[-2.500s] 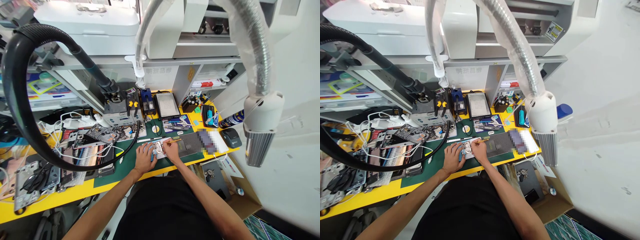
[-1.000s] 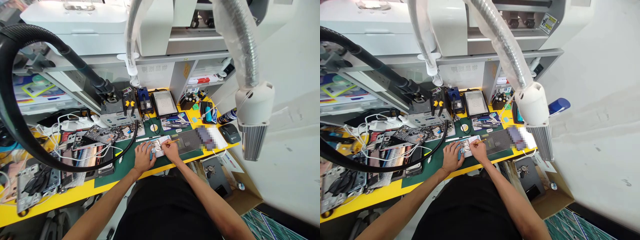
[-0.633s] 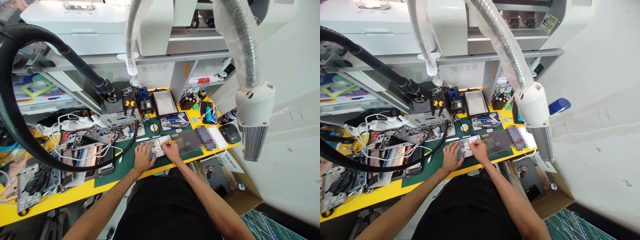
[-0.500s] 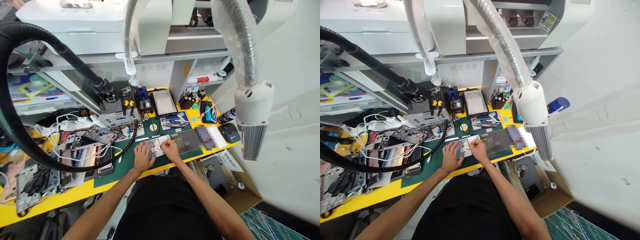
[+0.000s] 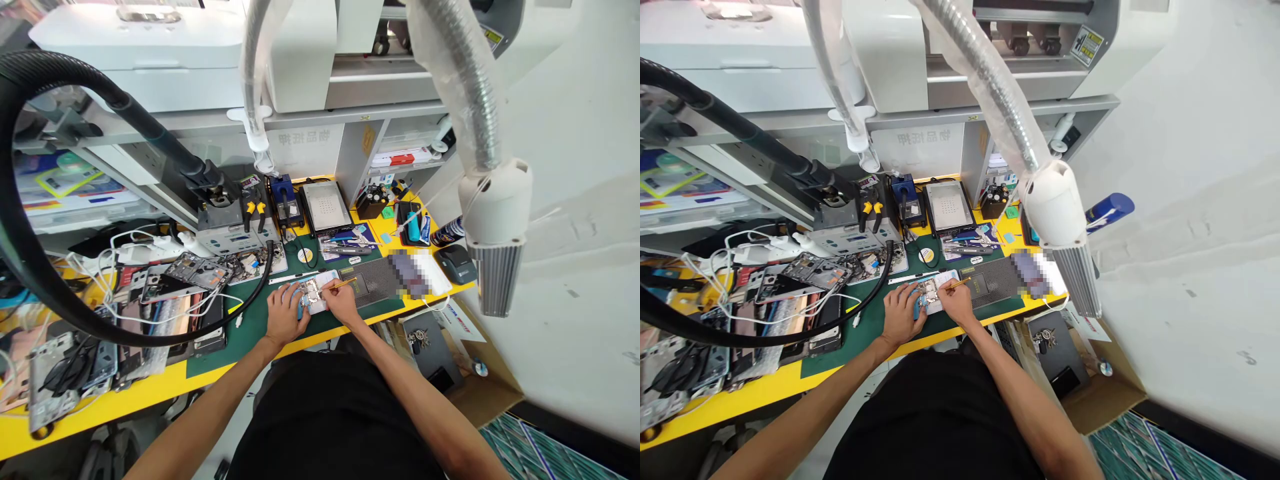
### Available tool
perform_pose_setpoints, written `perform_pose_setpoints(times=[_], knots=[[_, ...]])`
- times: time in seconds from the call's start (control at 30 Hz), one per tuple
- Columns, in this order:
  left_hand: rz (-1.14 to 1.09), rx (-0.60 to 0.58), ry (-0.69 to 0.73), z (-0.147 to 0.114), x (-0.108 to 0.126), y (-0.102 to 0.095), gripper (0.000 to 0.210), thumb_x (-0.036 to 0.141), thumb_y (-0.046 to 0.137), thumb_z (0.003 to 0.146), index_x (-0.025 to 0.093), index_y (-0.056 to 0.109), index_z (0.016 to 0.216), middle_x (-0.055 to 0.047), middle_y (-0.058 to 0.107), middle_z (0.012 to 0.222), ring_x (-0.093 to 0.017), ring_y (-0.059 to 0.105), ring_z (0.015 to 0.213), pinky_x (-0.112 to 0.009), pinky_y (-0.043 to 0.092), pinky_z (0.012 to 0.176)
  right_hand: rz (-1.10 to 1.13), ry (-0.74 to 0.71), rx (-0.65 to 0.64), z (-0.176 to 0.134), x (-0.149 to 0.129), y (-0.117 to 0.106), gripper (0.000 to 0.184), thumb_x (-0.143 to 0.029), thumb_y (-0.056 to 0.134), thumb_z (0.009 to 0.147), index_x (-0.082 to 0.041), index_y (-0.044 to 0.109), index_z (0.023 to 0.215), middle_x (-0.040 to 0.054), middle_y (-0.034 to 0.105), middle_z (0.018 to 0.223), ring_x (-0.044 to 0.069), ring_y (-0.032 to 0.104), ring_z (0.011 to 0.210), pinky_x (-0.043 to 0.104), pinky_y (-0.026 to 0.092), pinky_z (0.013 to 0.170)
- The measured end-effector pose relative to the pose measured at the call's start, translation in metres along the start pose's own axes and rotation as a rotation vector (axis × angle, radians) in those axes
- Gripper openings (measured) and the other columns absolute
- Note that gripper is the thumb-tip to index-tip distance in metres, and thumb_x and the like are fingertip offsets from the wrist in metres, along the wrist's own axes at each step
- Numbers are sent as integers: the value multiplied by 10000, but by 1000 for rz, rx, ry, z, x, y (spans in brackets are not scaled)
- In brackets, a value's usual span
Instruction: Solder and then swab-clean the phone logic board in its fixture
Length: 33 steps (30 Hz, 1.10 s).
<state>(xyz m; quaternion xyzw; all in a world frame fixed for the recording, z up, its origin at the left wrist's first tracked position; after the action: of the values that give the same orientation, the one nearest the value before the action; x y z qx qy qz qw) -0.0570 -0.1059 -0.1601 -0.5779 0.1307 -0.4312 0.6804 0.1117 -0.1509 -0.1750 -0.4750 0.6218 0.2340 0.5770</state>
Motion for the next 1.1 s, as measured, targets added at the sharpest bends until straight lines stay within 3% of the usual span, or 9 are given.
perform_pose_setpoints(times=[1.1], knots=[[-11,5,-7,0,1,-1,327,334,563,868,209,612,1166,-117,578,1398,-357,473,1295,-535,354,1027,-49,-38,-7,1,3,-1,118,-279,552,761,-176,596,721,-24,598,563,110,522,482,208,397,497]])
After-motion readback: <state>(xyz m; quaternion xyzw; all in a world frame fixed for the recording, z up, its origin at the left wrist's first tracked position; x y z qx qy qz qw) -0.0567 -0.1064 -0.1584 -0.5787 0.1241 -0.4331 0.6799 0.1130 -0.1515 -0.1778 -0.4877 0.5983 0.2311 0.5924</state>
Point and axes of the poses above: each hand's wrist, its own z-axis towards the middle knuckle, its own y-axis out of the palm, x = y × z, the point moved 7 cm from there along z, towards the middle knuckle
